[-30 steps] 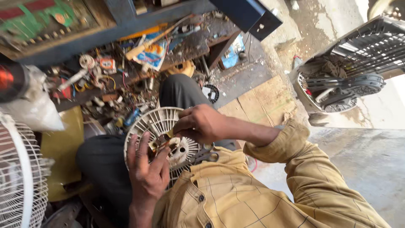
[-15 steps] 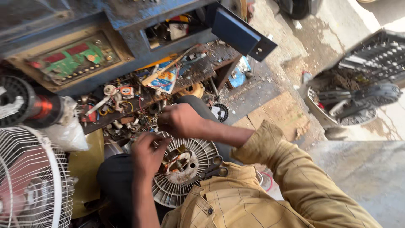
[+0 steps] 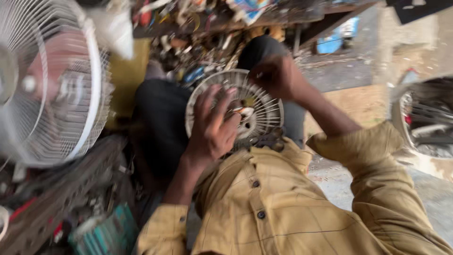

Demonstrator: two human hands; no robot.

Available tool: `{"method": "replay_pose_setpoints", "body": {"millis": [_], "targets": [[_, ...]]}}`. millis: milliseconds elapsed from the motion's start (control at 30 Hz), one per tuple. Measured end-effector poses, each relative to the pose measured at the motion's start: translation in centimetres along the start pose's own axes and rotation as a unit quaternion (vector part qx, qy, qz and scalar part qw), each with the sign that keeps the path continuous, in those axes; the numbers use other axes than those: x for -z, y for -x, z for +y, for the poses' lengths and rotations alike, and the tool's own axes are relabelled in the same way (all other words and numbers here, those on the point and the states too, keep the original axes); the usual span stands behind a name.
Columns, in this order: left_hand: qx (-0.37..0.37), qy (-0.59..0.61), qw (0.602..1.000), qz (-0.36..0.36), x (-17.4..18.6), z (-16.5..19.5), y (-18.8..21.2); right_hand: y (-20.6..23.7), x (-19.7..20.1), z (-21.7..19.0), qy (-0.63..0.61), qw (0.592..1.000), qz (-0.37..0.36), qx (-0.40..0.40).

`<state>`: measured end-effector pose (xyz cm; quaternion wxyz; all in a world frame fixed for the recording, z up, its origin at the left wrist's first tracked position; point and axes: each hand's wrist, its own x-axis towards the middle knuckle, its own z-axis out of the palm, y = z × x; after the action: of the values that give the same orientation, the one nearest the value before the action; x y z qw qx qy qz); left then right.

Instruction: The person sits on the floor and uses a small metal tool to scrape and clean the copper windings of a motor stator. They repeatedly scrape the surface and remove debris by hand throughout the clip.

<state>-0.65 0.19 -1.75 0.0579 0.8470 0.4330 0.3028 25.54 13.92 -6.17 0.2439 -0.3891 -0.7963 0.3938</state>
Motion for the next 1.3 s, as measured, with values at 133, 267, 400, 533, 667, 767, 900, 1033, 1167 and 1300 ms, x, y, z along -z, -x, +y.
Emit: {"method": "replay_pose_setpoints", "body": {"millis": [133, 267, 400, 533, 667, 767, 900, 1033, 1167, 1300], "targets": [[0.173, 0.301, 0.933, 0.098, -0.3, -1.4, -5.1, -3.9, 0.6, -2.1, 0.061, 0.993, 0.063, 0.078], [0.18, 0.282, 0.934, -0.128, 0.3, -5.6, -9.5, -2.9, 0.7, -8.3, 0.34, 0.919, 0.1, 0.176], [0.25, 0.356, 0.889, -0.141, 1.6, -5.5, -8.0, 2.4, 1.5, -13.9, 0.268, 0.921, -0.133, 0.251], [0.157, 0.452, 0.877, 0.05, 0.7, -0.2, -3.9, 3.6, 3.5, -12.1, 0.262, 0.939, 0.001, 0.223], [0.034, 0.202, 0.972, 0.118, -0.1, 0.5, -2.7, -0.6, 1.2, -5.4, 0.099, 0.989, 0.038, 0.098], [0.217, 0.354, 0.9, 0.129, -0.3, -2.0, -5.3, -3.2, 0.3, -3.1, 0.027, 0.993, 0.089, 0.076], [0.214, 0.248, 0.933, -0.15, 0.8, -5.3, -9.4, -2.0, 0.9, -7.6, 0.283, 0.934, 0.091, 0.2], [0.2, 0.458, 0.86, -0.097, 2.4, -4.1, -8.3, 2.8, 1.7, -13.4, 0.203, 0.932, -0.128, 0.271], [0.061, 0.226, 0.969, 0.074, 1.1, 1.0, -3.8, 2.9, 2.1, -10.1, 0.222, 0.96, 0.006, 0.17], [0.11, 0.296, 0.936, 0.159, -1.3, 0.3, -3.2, -1.4, 1.1, -3.5, 0.053, 0.991, 0.032, 0.119]]}}
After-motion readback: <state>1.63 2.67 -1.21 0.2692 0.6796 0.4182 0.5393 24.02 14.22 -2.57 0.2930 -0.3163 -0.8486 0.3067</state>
